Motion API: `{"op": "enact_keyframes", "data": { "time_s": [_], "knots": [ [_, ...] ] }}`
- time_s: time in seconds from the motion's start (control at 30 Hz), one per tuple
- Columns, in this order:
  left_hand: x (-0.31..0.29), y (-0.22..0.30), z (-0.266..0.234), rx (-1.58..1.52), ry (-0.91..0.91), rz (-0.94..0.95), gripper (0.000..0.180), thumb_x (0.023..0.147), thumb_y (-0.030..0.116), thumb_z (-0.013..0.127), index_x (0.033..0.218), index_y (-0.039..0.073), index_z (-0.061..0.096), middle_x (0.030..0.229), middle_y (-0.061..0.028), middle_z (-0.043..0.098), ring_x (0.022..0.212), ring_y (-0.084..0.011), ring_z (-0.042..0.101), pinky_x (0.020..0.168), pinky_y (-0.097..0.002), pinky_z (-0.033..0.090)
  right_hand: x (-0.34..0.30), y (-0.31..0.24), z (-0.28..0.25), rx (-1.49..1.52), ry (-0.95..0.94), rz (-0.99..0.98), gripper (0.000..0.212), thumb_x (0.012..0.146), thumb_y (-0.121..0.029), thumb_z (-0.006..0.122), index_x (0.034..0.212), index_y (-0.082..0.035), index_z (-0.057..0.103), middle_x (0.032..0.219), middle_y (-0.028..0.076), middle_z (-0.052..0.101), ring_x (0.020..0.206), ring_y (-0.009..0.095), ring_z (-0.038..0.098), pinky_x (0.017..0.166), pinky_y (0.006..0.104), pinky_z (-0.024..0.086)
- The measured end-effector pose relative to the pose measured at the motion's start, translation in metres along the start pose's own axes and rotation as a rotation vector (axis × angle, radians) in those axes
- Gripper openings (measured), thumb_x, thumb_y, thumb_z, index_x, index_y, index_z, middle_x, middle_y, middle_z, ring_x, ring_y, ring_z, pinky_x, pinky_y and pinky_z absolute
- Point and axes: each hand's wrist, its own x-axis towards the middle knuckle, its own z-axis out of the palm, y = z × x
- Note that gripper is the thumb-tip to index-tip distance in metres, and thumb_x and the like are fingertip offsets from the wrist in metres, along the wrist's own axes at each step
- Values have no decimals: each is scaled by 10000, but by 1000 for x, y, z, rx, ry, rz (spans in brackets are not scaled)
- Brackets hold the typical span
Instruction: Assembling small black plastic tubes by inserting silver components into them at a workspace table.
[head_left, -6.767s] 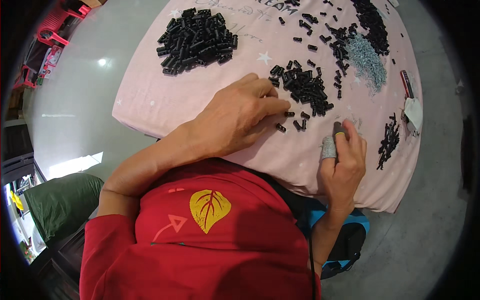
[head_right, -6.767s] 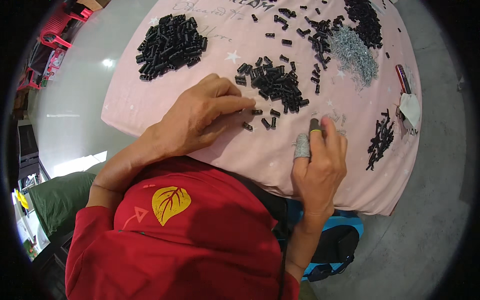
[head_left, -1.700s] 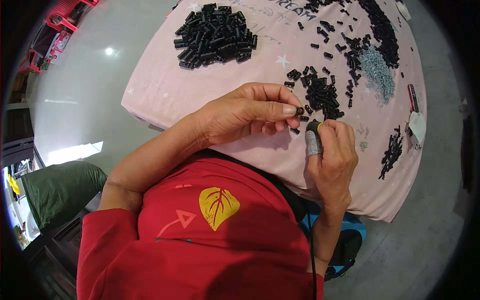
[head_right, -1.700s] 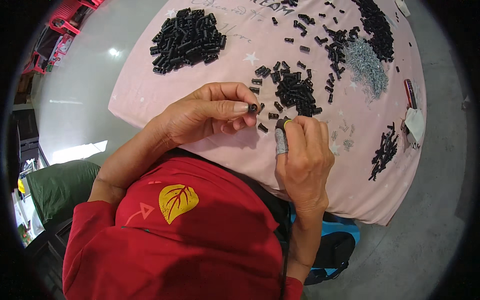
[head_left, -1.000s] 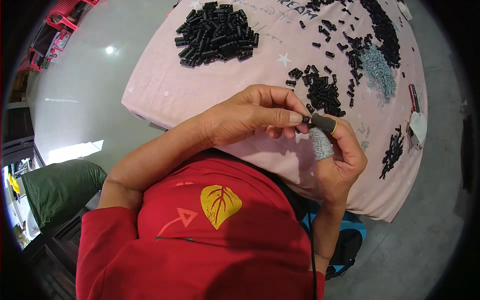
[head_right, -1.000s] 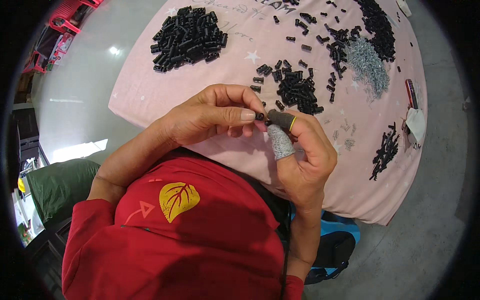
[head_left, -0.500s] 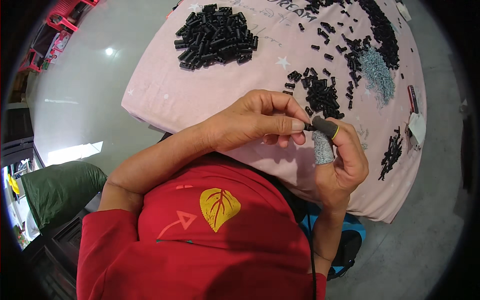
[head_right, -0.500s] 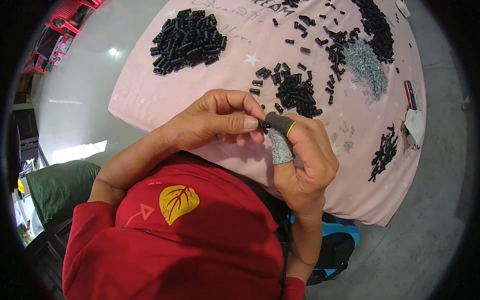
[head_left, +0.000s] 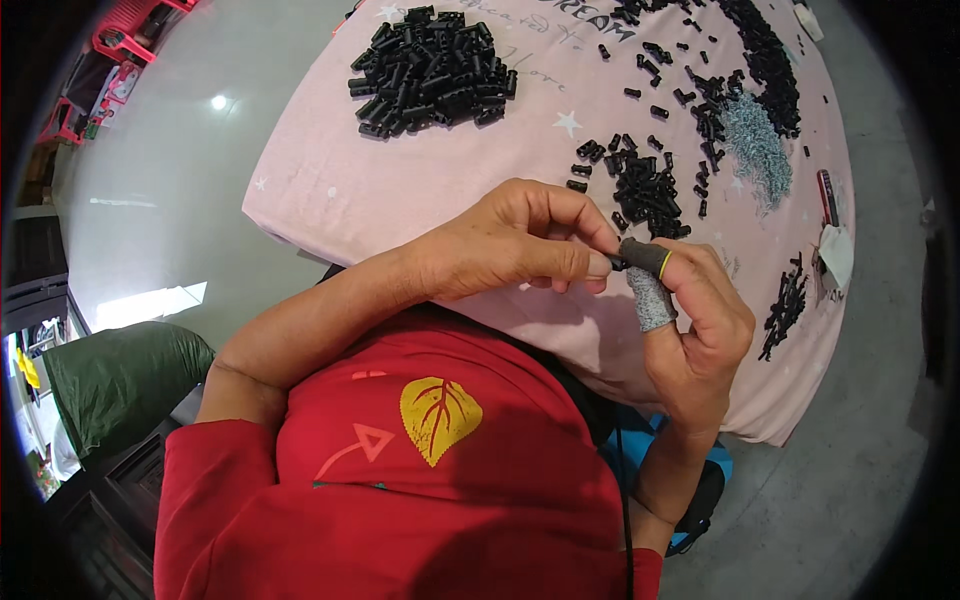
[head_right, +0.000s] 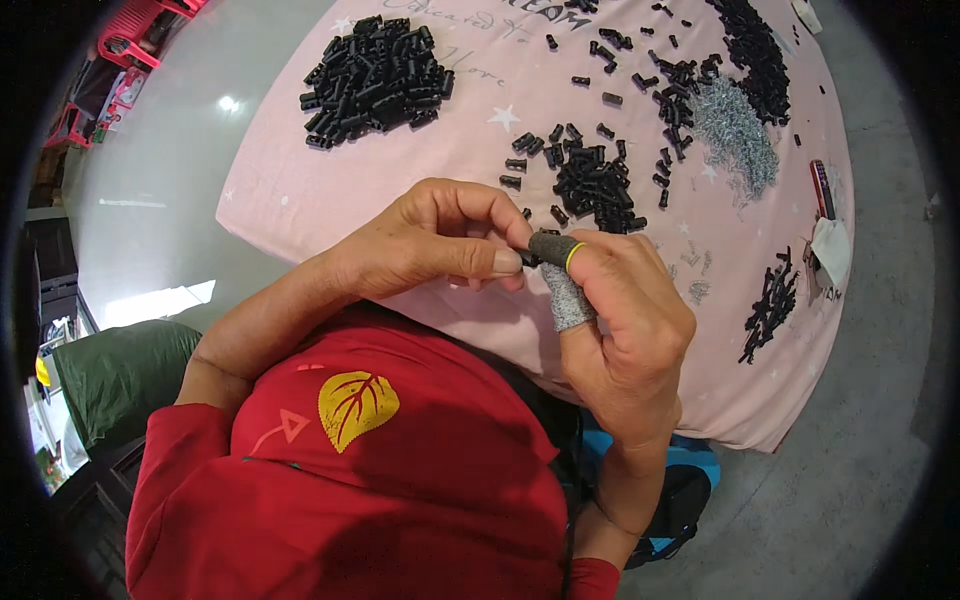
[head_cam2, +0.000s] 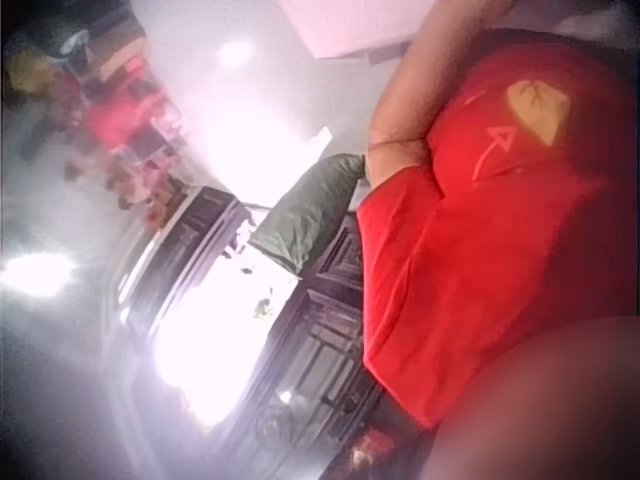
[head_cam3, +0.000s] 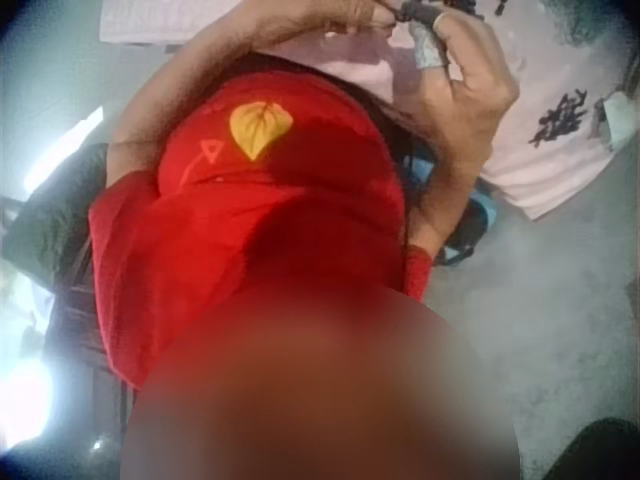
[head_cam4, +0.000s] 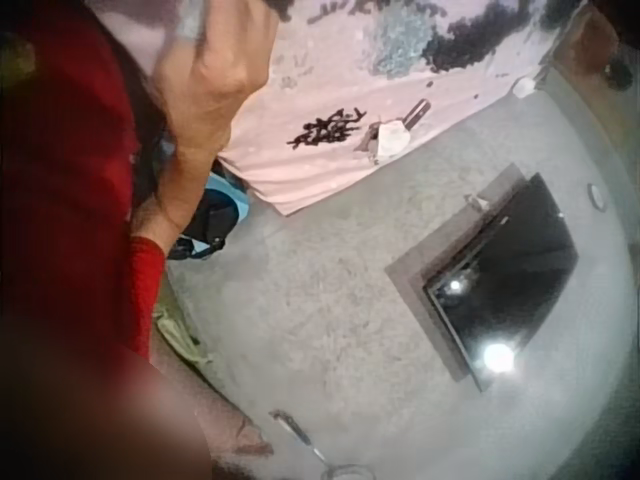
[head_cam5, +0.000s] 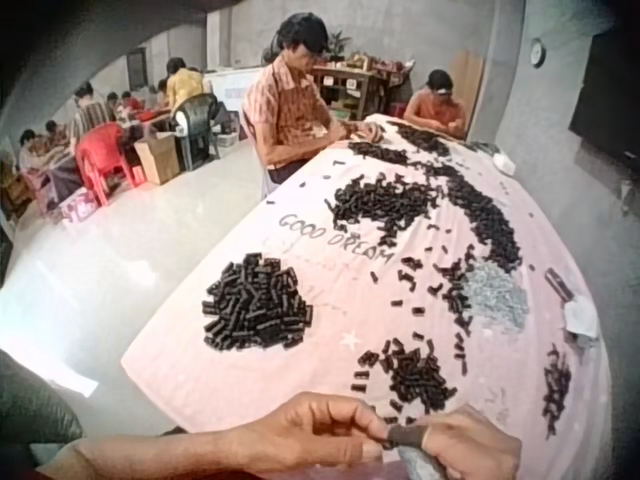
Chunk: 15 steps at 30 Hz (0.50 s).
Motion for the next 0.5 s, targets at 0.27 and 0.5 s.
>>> {"op": "enact_keyframes", "data": {
  "time_s": [0.27, 0.5],
  "knots": [
    [-1, 6, 5, 9, 47, -20, 177, 976, 113, 729, 1129, 28, 710, 959, -67, 769, 758, -54, 634, 677, -192, 494, 8, -2, -3, -105, -54, -83, 349, 683, 129, 647, 1018, 44, 694, 955, 175, 691, 843, 339, 673, 736, 380, 547],
    [-1, 0, 2, 18, 92, 7, 191, 983, 146, 724, 1134, 28, 718, 923, -54, 762, 728, -44, 602, 668, -185, 484, 17, -7, -2, -124, -85, -65, 345, 672, 136, 619, 993, 30, 685, 955, 175, 687, 855, 351, 676, 732, 394, 546]
  ]
}}
